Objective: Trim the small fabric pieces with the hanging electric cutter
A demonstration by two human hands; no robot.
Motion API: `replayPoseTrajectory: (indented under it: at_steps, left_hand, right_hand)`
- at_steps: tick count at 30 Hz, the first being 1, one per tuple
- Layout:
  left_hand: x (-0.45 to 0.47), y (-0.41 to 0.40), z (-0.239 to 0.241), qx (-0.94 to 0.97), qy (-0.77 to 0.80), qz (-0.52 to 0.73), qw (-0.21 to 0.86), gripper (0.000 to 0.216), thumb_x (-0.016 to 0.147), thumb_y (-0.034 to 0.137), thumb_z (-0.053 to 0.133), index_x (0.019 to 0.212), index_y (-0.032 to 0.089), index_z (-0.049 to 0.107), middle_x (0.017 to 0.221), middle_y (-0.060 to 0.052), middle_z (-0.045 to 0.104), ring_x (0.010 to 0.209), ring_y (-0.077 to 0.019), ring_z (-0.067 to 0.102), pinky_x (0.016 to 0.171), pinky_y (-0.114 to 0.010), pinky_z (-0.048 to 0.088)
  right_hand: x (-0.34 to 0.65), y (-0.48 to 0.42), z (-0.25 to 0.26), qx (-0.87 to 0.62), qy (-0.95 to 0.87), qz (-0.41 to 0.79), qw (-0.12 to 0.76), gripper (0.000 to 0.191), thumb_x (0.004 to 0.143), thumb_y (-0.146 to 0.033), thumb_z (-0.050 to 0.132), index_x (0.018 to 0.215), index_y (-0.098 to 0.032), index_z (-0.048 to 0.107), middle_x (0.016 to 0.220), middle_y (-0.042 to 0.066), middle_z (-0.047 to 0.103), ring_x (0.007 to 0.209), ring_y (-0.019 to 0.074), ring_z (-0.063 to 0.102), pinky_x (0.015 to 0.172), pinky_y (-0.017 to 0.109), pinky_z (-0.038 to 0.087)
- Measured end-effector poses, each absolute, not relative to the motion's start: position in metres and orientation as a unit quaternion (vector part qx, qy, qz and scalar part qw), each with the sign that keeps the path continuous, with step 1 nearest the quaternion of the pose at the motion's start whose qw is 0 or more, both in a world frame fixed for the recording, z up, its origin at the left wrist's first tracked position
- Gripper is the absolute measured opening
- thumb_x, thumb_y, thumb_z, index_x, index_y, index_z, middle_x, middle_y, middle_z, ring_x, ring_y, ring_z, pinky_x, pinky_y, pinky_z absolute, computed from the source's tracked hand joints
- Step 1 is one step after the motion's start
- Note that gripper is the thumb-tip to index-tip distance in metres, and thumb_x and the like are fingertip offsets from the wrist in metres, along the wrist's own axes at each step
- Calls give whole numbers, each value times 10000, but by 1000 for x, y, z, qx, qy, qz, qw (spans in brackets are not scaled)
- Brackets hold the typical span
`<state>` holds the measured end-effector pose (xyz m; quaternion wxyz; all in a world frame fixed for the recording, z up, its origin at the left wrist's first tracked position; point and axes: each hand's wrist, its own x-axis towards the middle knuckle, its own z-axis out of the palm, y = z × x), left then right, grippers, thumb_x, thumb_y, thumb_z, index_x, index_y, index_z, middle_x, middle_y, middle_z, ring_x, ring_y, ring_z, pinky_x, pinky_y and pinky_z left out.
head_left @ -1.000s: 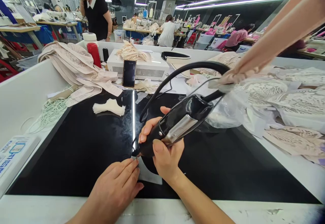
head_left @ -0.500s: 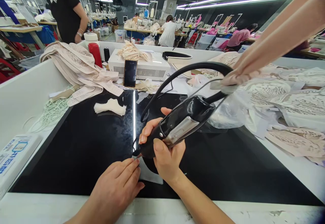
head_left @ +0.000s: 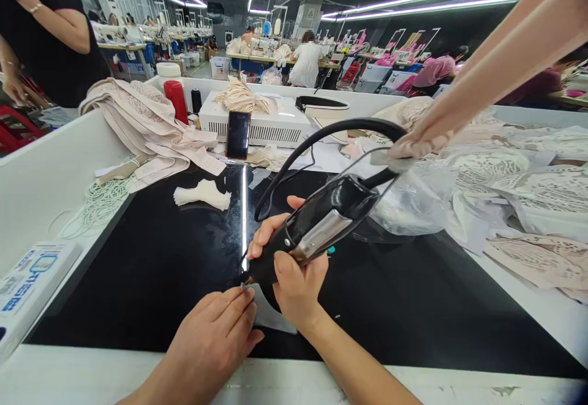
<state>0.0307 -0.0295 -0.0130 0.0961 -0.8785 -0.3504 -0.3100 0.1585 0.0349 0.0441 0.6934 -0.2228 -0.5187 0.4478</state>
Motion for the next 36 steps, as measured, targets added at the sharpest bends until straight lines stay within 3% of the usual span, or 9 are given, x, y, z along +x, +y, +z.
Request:
replayPoseTrajectory:
  at_steps: [5, 11, 17, 23, 36]
  left_hand:
    - [29, -30, -13, -879, -351, -308, 96, 331, 1053, 264, 409, 1046, 98, 695, 1035, -92, 761, 960, -208, 716, 756, -335, 596]
    - [27, -31, -8, -889, -338, -294, 92, 318, 1048, 281, 429, 1089, 126, 704, 1080, -100, 748, 970, -228, 706, 754, -358, 588]
    - [25, -34, -7, -891, -337, -285, 105, 338, 1058, 296, 404, 1089, 158, 712, 1111, -96, 745, 1000, -232, 693, 781, -359, 564]
    - [24, -35, -4, -896, -329, -276, 113, 333, 1057, 288, 413, 1108, 155, 714, 1131, -105, 737, 1017, -243, 679, 798, -370, 539]
    - [24, -37, -2, -902, -323, -267, 104, 323, 1055, 309, 432, 1153, 161, 701, 1137, -64, 740, 1051, -230, 649, 929, -372, 440]
  right_hand:
    - [159, 35, 50, -219, -522, 450, 691, 376, 861, -295, 652, 1160, -285, 424, 797, -43, 592, 595, 126, 567, 552, 297, 528]
    - [183, 26, 73, -268, -589, 374, 664, 345, 724, -175, 722, 951, -258, 476, 780, -23, 630, 646, 151, 611, 586, 310, 551]
    - [212, 4, 72, -252, -556, 398, 685, 296, 841, -300, 731, 1027, -264, 504, 826, -17, 588, 605, 131, 577, 521, 291, 534]
    - [223, -9, 62, -239, -546, 396, 698, 339, 850, -366, 741, 1077, -278, 506, 819, -17, 556, 570, 117, 536, 444, 236, 468]
    - [218, -14, 59, -266, -543, 397, 691, 445, 850, -476, 727, 1126, -272, 443, 807, -28, 553, 599, 116, 556, 504, 248, 515]
